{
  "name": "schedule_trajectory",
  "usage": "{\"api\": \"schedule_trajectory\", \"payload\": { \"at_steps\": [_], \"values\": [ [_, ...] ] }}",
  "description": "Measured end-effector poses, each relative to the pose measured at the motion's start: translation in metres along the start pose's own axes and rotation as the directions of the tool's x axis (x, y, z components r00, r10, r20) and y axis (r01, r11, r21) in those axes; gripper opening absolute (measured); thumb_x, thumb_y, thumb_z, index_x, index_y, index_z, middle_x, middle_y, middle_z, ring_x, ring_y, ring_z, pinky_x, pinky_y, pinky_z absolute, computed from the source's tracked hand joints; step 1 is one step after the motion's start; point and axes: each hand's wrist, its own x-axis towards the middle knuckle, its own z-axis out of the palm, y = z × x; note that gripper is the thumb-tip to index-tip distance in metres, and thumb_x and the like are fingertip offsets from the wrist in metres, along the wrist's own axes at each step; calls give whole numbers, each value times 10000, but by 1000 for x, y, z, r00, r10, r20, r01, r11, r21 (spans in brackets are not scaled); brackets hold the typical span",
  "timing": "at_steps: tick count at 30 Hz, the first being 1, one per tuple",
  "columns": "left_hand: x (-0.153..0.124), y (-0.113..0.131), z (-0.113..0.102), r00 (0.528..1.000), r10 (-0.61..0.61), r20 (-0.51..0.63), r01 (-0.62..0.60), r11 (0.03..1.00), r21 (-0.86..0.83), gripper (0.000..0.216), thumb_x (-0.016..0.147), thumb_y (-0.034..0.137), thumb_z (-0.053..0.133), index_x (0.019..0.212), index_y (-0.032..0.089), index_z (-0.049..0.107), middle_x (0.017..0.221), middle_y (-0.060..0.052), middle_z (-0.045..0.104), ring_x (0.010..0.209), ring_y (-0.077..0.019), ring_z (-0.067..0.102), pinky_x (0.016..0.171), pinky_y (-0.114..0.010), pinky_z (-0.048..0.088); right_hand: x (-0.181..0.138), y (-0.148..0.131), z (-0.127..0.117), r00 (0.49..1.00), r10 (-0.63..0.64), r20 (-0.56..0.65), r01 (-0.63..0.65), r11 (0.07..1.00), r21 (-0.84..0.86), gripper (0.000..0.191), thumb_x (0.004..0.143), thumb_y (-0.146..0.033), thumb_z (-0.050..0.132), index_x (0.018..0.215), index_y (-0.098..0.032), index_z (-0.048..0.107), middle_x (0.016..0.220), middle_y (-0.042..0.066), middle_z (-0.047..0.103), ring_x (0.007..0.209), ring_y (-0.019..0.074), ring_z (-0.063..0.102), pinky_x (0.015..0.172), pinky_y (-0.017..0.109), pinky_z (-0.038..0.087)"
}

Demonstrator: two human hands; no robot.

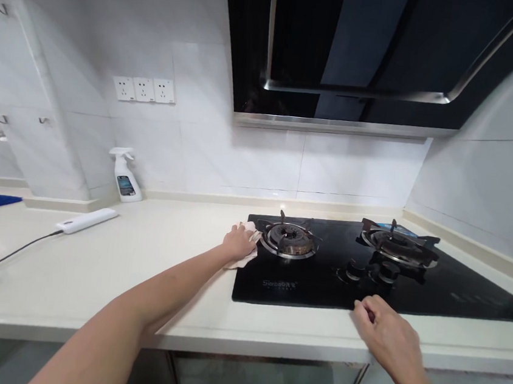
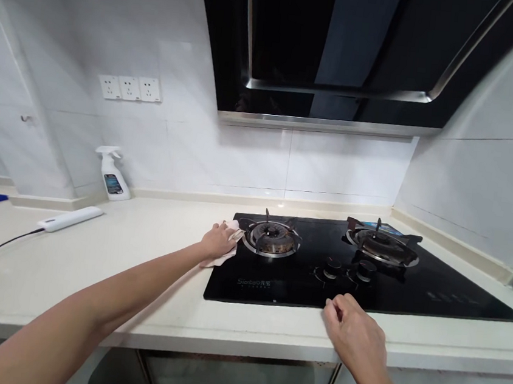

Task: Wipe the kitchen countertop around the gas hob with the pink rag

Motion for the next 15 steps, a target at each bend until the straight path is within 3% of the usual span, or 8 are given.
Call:
{"api": "schedule_trajectory", "payload": {
  "at_steps": [10, 15],
  "values": [
    [-35, 18, -7, 989, 146, -23, -144, 987, 75, 419, 1001, 362, 438, 1345, 353, 675, 1428, -76, 611, 1298, -347, 511, 1010, -513, 502, -1, -5, -6, 999, 16, 30, -16, 1000, -7, 397, 1044, -456, 357, 788, -237, 567, 903, -14, 620, 732, 147, 533, 643, 296, 283],
    [-72, 28, -15, 963, 265, -55, -260, 961, 91, 404, 1000, 329, 462, 1318, 314, 710, 1460, -84, 607, 1259, -345, 522, 989, -505, 506, 0, -6, -5, 1000, 9, -7, -9, 1000, -2, 376, 1037, -428, 398, 771, -223, 566, 887, -14, 613, 731, 141, 509, 641, 298, 267]
  ]
}}
